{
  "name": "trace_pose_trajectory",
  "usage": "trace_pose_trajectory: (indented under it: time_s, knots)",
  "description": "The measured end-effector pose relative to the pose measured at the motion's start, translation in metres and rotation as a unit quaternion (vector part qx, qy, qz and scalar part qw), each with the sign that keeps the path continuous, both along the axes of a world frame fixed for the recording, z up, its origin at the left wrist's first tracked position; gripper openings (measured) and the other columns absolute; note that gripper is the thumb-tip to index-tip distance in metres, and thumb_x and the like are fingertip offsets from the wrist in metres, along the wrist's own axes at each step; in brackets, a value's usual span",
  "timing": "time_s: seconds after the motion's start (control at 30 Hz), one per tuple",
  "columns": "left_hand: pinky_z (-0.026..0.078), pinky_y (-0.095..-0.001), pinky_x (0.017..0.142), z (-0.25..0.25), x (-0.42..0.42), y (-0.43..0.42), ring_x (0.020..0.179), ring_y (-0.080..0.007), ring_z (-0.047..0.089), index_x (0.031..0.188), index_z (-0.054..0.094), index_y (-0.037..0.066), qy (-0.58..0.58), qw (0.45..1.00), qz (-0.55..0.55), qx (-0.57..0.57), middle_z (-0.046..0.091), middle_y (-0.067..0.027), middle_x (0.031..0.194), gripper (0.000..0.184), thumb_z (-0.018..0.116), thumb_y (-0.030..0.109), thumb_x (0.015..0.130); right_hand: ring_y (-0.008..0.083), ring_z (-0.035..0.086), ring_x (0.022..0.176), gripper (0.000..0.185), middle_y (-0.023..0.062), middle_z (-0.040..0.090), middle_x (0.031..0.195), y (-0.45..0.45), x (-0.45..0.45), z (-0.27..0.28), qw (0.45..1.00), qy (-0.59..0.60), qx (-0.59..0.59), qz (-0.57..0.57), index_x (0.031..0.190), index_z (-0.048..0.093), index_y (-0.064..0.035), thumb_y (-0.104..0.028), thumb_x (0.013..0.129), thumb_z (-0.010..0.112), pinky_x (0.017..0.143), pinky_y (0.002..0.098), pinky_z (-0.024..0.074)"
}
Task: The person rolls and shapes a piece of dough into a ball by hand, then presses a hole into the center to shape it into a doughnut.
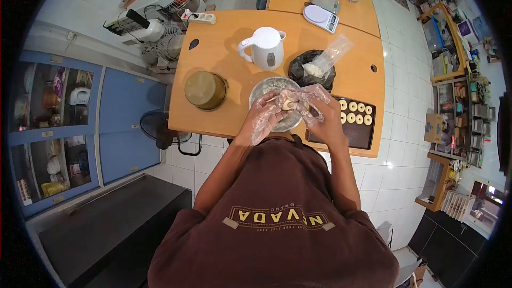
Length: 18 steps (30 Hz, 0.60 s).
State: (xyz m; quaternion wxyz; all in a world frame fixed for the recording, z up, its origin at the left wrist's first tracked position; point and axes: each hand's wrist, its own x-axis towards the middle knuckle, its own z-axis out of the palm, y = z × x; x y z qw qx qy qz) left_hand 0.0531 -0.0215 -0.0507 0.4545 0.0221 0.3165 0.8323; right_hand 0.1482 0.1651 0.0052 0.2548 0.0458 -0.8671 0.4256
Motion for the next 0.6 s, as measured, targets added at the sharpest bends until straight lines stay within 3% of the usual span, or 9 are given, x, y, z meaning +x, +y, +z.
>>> trace_pose_trajectory:
  time_s: [0.23, 0.33, 0.4, 0.5, 0.6]
  knots:
    - [0.056, -0.0400, 0.106, 0.012, 0.004, 0.002, 0.121, -0.0243, 0.066, 0.137, 0.054, -0.002, 0.016, 1.000, -0.006, -0.010, 0.063, -0.0152, 0.136, 0.041, 0.068, 0.007, 0.100, 0.0407, 0.069, 0.101, 0.042, 0.0219, 0.070, 0.115, -0.004, 0.004, -0.014, 1.000, 0.008, -0.010, -0.025, 0.113, 0.073, 0.0026, 0.004, 0.071, 0.079, 0.087, 0.0448, 0.0566]
    - [0.056, -0.0397, 0.106, 0.013, 0.003, -0.003, 0.122, -0.0238, 0.066, 0.137, 0.055, -0.004, 0.017, 1.000, 0.002, -0.007, 0.063, -0.0157, 0.135, 0.040, 0.068, 0.007, 0.100, 0.0288, 0.071, 0.090, 0.028, 0.0143, 0.073, 0.103, -0.009, 0.006, -0.010, 0.996, 0.017, -0.071, -0.049, 0.108, 0.074, 0.0007, 0.002, 0.080, 0.080, 0.079, 0.0375, 0.0566]
    - [0.056, -0.0380, 0.105, 0.014, 0.002, -0.006, 0.122, -0.0227, 0.065, 0.137, 0.057, -0.005, 0.016, 1.000, 0.022, 0.001, 0.065, -0.0153, 0.134, 0.040, 0.068, 0.006, 0.100, 0.0270, 0.070, 0.090, 0.029, 0.0136, 0.073, 0.104, -0.009, 0.009, 0.006, 0.996, 0.009, -0.081, -0.041, 0.109, 0.074, 0.0005, 0.001, 0.081, 0.081, 0.080, 0.0370, 0.0567]
    - [0.055, -0.0336, 0.102, 0.034, 0.002, -0.003, 0.119, -0.0189, 0.066, 0.138, 0.059, -0.005, 0.128, 0.991, 0.005, -0.036, 0.067, -0.0136, 0.129, 0.042, 0.070, 0.005, 0.098, 0.0270, 0.071, 0.092, 0.030, 0.0137, 0.073, 0.104, -0.006, 0.007, 0.010, 0.998, 0.011, -0.058, -0.028, 0.110, 0.075, 0.0002, 0.000, 0.081, 0.082, 0.081, 0.0367, 0.0567]
    - [0.055, -0.0307, 0.099, 0.036, 0.006, -0.005, 0.115, -0.0160, 0.066, 0.138, 0.061, -0.006, 0.158, 0.985, 0.013, -0.069, 0.069, -0.0119, 0.125, 0.044, 0.072, 0.005, 0.097, 0.0281, 0.072, 0.093, 0.028, 0.0146, 0.074, 0.104, -0.006, 0.009, 0.006, 0.999, 0.009, -0.033, -0.025, 0.109, 0.076, 0.0000, 0.000, 0.081, 0.082, 0.082, 0.0369, 0.0569]
